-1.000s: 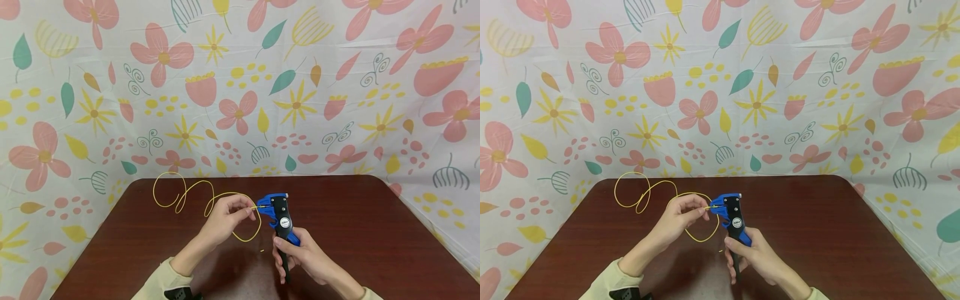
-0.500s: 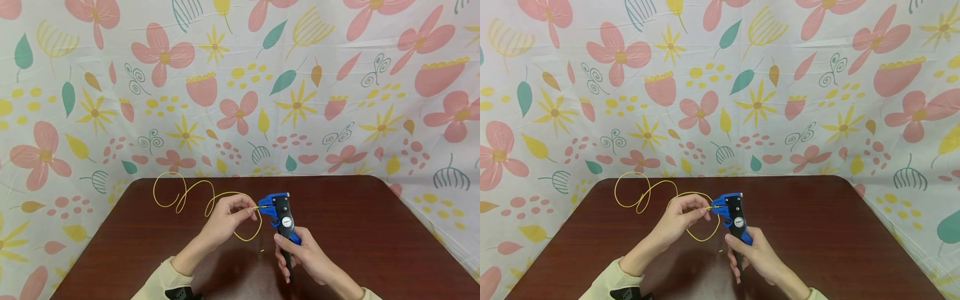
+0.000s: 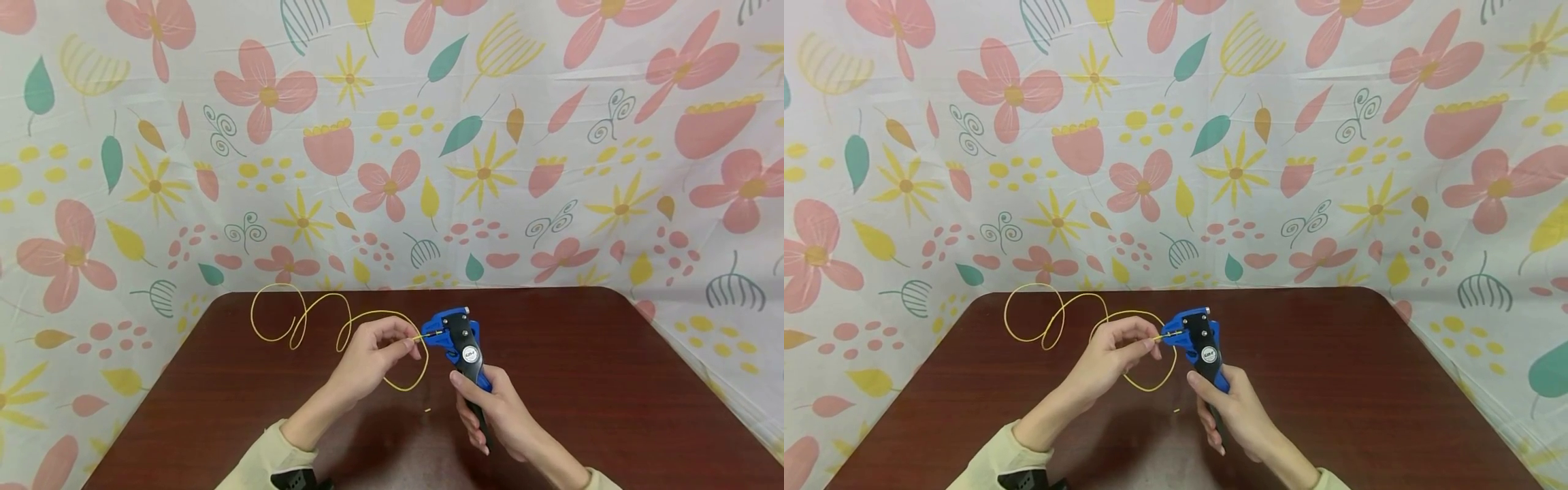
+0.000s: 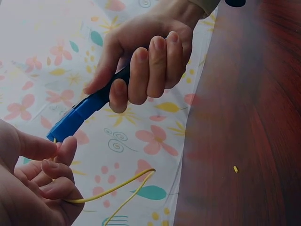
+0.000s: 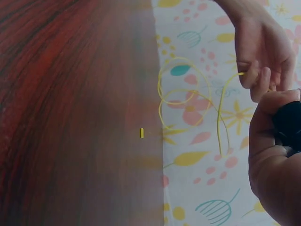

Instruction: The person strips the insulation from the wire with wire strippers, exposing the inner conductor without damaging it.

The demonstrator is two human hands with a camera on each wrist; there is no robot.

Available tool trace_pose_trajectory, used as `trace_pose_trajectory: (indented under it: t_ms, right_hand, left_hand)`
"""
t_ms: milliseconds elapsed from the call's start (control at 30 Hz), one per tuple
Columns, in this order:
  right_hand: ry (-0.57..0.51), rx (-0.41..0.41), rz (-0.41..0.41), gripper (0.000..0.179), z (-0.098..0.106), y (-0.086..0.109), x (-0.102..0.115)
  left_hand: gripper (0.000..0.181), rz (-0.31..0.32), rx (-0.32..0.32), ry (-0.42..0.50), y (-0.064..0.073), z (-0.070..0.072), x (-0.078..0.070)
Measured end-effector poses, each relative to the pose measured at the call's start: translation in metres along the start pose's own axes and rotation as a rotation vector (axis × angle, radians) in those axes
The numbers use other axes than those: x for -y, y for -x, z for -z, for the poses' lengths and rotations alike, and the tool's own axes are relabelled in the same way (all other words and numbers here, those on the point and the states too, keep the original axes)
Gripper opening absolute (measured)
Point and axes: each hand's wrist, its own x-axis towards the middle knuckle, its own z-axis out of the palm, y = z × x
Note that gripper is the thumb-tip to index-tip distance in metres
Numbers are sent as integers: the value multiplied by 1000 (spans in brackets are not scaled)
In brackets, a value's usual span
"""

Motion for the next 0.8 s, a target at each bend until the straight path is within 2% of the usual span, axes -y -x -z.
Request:
trace_pose_trajectory:
  t_ms: [233, 567, 800]
  right_hand:
    - [-4, 14, -7, 43, 0, 1, 0]
    - [-9, -11, -28, 42, -2, 3, -1]
    - [-27, 8, -16, 40, -2, 2, -1]
  left_hand:
    - [10, 20, 0, 5, 1, 0, 1]
    - [8, 45, 0, 6, 3, 1, -2]
    - [8, 61, -5, 24, 3, 1, -1]
